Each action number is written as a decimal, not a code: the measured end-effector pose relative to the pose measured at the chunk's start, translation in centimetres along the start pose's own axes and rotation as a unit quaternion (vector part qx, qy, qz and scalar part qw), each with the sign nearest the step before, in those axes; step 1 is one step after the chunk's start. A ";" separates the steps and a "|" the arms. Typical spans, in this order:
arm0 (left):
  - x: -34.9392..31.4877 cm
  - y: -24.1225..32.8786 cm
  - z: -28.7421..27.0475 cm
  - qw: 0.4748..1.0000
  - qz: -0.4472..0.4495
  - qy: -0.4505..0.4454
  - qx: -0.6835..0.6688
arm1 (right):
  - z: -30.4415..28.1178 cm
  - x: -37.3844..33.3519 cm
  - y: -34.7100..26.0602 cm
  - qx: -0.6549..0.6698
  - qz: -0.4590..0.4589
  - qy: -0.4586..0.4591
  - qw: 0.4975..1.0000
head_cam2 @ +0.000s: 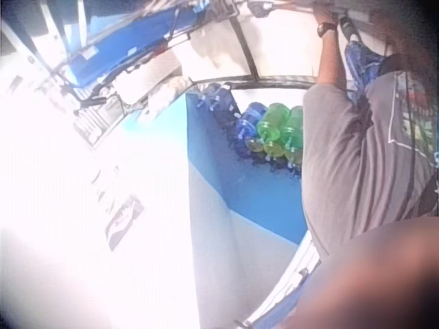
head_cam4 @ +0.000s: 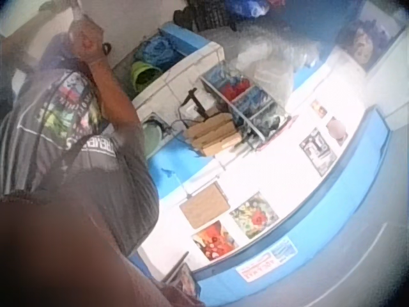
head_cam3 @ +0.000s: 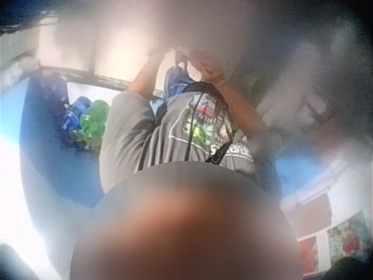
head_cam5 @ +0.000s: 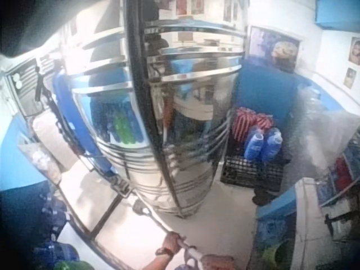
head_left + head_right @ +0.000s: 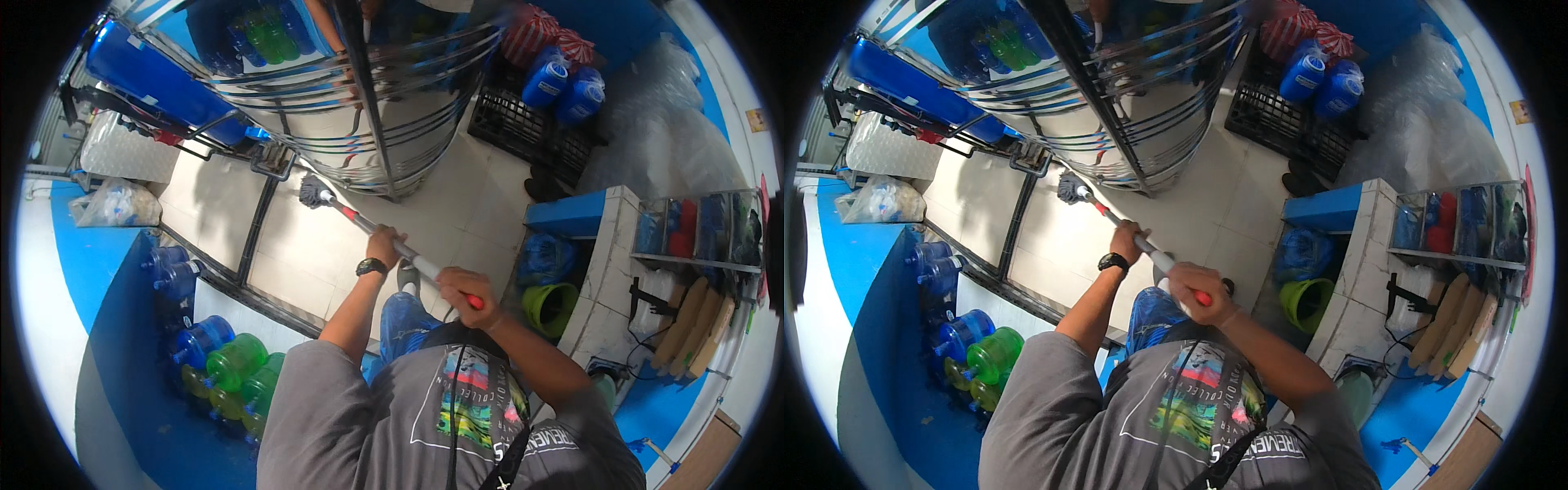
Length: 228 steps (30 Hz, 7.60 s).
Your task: The person mops a tiled floor in a small room using a mop with a red handle. They repeatedly wring the mop head in a green basin under a tap, then continue mopping the floor around stacked water bottles and a metal tank.
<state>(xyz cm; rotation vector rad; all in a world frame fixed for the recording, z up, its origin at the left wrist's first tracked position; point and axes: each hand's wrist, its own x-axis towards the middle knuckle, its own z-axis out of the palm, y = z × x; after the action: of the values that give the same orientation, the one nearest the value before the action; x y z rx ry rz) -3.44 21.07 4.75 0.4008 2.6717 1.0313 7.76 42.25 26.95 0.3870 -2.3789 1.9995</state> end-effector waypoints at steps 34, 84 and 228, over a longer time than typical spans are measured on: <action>-4.6 57.7 -3.5 0.791 0.379 -0.406 -0.255 | -12.7 -29.9 3.5 -0.222 0.275 0.285 0.891; -52.3 83.2 28.0 0.347 0.451 -0.620 -0.540 | -26.0 -62.6 -51.0 -0.601 0.085 0.613 0.505; -54.4 82.5 30.8 0.501 0.567 -0.483 -0.441 | -27.3 -64.4 -38.7 -0.384 -0.006 0.873 0.300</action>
<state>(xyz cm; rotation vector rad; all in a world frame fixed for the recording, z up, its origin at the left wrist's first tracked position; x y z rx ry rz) 70.83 80.23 46.11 1.8121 0.4238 1.5047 73.61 74.51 58.82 -1.1473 -1.0357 0.0180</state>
